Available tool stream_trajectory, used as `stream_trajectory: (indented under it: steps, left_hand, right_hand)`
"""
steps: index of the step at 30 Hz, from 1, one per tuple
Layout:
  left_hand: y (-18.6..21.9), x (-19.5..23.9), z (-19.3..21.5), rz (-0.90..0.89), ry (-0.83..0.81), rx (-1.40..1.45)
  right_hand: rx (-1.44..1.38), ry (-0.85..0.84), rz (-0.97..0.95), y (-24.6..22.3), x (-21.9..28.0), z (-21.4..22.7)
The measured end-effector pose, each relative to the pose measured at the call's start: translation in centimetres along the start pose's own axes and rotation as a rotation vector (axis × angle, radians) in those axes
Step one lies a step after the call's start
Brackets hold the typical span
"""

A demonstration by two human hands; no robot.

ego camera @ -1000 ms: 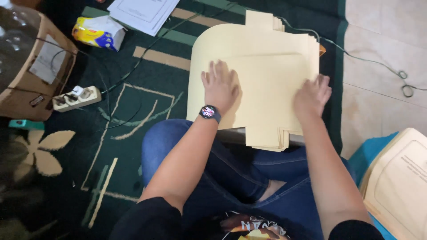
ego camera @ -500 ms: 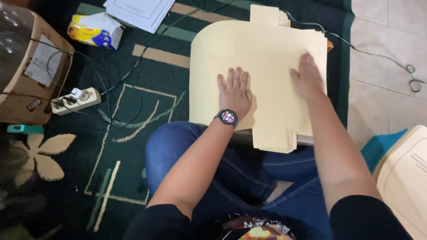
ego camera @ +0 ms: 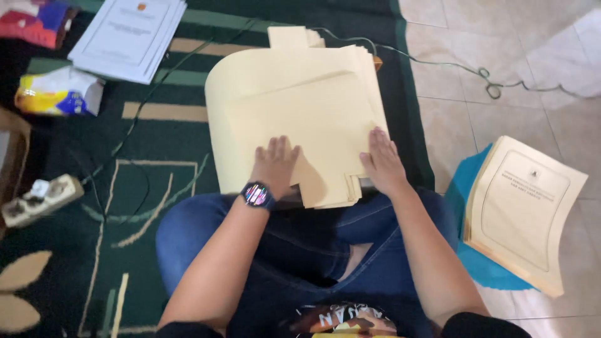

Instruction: Assembling and stacking paper folders by folding the pre-cut flaps.

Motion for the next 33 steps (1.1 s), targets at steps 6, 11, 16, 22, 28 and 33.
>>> stream_trajectory:
  steps: [6,11,16,22,28,33]
  left_hand:
    - [-1.2,4.1,1.7,-0.175,-0.006,-0.095]
    - [-0.8,11.6,9.8,-0.162,0.342,0.044]
    - [2.8,15.5,14.5,-0.366,0.586,0.432]
    - [6.5,13.7,12.0,-0.432,0.694,0.867]
    - [17.3,10.6,14.6,-0.413,0.704,1.169]
    - [33.0,5.4,11.7,-0.569,0.33,1.194]
  right_hand:
    - [-0.507,0.238,0.127,-0.4,2.3,1.2]
    - [-1.118,0.649,0.138,0.9,3.9,2.5]
    - [-1.206,0.673,0.172,2.2,4.2,2.6]
    - [-1.511,0.3,0.388,1.1,7.9,5.8]
    - [-1.072,0.757,0.091,6.8,18.6,14.5]
    - [-0.708,0.941,-0.405,18.7,29.0,12.4]
Point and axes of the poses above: each hand's wrist, its own x-axis away from the middle knuckle, its own z-axis out of the back of the hand, y = z × x, the point moved 4 cm from there along -x, towards the middle knuckle, and after that the axes turned 8 degrees about -y, right-handed, at the moved point
